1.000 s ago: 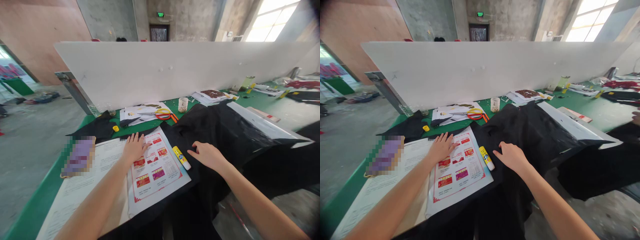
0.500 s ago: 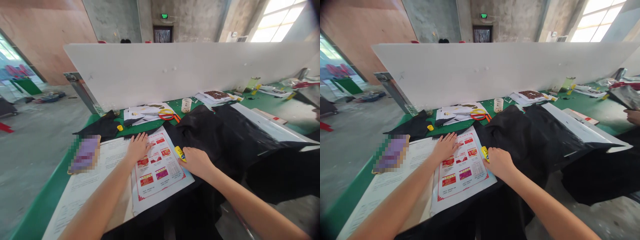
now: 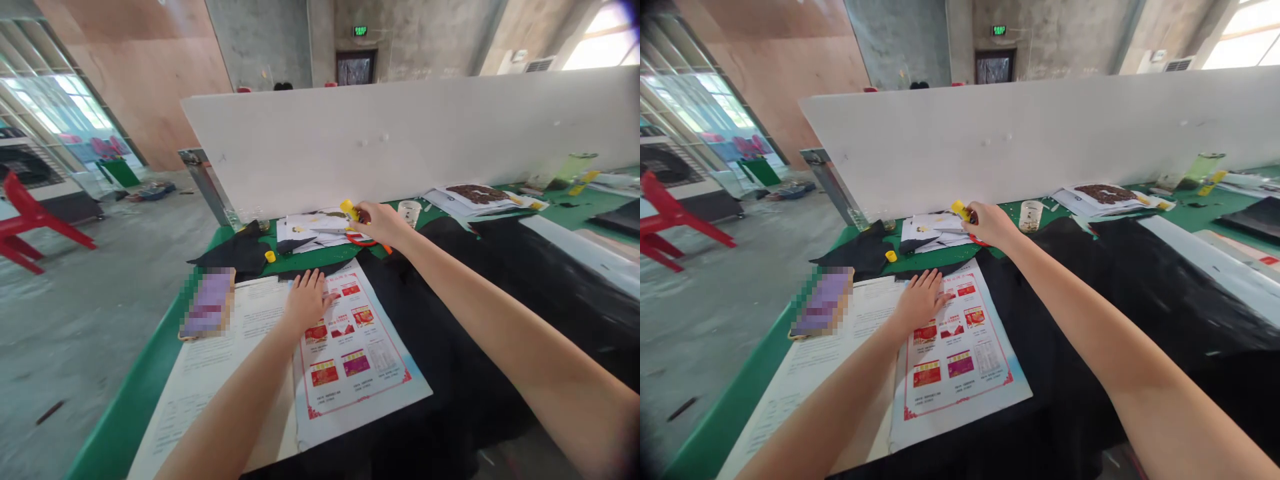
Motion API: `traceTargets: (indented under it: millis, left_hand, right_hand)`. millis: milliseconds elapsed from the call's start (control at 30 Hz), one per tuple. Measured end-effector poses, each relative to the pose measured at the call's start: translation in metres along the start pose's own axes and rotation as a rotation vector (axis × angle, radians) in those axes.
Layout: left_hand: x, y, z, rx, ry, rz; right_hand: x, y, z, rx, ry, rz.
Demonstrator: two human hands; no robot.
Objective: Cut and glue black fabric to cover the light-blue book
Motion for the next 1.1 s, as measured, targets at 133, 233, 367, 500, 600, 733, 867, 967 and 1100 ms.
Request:
traceTargets:
  millis: [133,233,367,500,600,733,867,967,1100]
  left_hand:
    - [0.001,0.0,0.0,-0.019,0.022,-0.018]
    - [0.001,-0.003,-0.001,-0.02,0.03,0.006]
    - [0.0,-0.007,-0.002,-0.02,0.035,0.038]
    - [0.001,-0.007,-0.002,-0.03,0.043,0.031]
    - [0.001,-0.005,-0.002,-0.046,0.039,0.034]
    - [0.001,-0.003,-0.002,-0.061,0.041,0.031]
    - [0.0,-0.003,-0.002,-0.063,0.039,0.02]
    - [0.001,-0.004,-0.003,-0.069,0.039,0.0]
    - [0.001,-0.004,-0.003,-0.072,0.038,-0.003]
  right_hand:
    - [0.024,-0.042,-0.005,-0.445,0.146,-0.209]
    - [0.03,-0.067,-0.012,-0.559,0.237,-0.217]
    - [0.035,-0.085,-0.026,-0.629,0.378,-0.198]
    - [0.04,-0.096,-0.038,-0.692,0.633,-0.194]
    - [0.04,-0.103,-0.043,-0.664,0.739,-0.204]
    - [0.037,-0.108,-0.047,-0.683,0.724,-0.215]
    - [0.036,-0.106,-0.049,-0.643,0.688,-0.216]
    - [0.038,-0.104,-0.047,-0.632,0.621,-0.252]
    - [0.042,-0.102,-0.041,-0.629,0.577,-0.305]
Point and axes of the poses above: each hand's wrist, its own x-axis towards the middle knuckle, its own y-axis out of the back of the hand, z = x × y, the point moved 1 cm from there along x, towards the middle knuckle, and after that the axes turned 7 degrees about -y, right-handed, at the moved point
